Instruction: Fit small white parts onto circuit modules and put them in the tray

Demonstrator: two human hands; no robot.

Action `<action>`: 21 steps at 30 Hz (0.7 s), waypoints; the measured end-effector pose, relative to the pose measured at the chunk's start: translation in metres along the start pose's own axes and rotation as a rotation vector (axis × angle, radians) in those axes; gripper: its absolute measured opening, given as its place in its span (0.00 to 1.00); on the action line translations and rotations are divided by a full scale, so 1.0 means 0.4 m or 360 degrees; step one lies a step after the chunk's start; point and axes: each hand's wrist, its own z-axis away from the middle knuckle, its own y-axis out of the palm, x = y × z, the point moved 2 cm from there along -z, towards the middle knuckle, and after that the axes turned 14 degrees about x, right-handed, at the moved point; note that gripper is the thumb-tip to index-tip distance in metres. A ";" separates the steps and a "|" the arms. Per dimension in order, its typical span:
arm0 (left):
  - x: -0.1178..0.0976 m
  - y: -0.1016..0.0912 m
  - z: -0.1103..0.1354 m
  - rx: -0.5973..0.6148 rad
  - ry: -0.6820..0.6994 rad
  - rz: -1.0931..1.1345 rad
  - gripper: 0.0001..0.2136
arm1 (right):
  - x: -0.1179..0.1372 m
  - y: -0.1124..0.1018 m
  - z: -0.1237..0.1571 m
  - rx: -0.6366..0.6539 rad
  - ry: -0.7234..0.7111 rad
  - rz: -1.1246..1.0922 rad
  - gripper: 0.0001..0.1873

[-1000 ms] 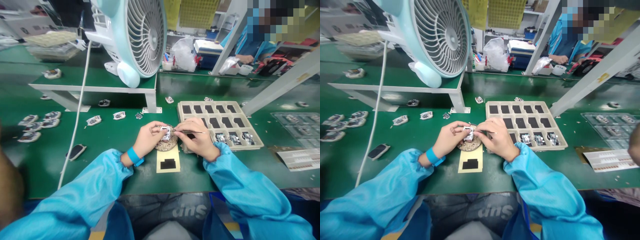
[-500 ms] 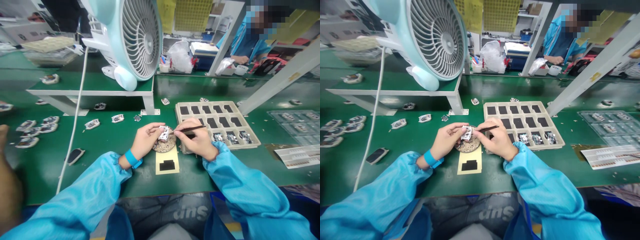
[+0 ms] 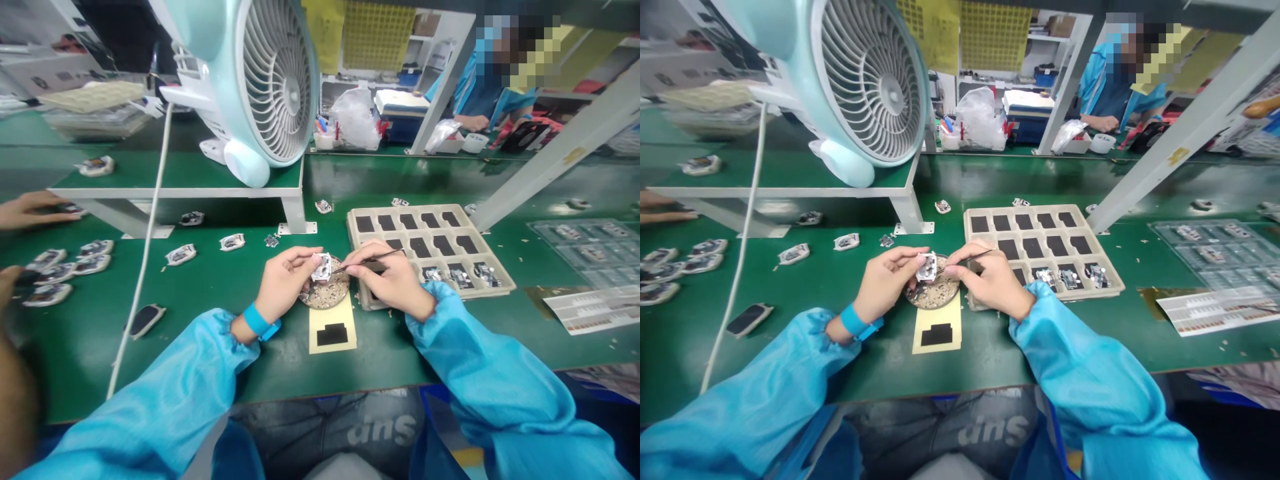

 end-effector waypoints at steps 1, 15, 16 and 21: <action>0.001 -0.004 -0.002 0.0008 -0.0005 0.0012 0.19 | -0.002 -0.002 -0.003 0.0034 0.0038 -0.0108 0.04; -0.002 -0.034 -0.029 -0.0044 -0.0130 0.0085 0.33 | 0.018 -0.359 0.154 -0.0803 0.0885 0.0701 0.15; -0.013 -0.033 -0.027 -0.0041 -0.0185 -0.0041 0.30 | 0.015 -0.373 0.184 -0.0541 0.1110 0.0835 0.14; -0.049 -0.048 -0.026 -0.0249 -0.0440 -0.0810 0.23 | 0.004 -0.374 0.266 0.0076 0.1454 0.0984 0.09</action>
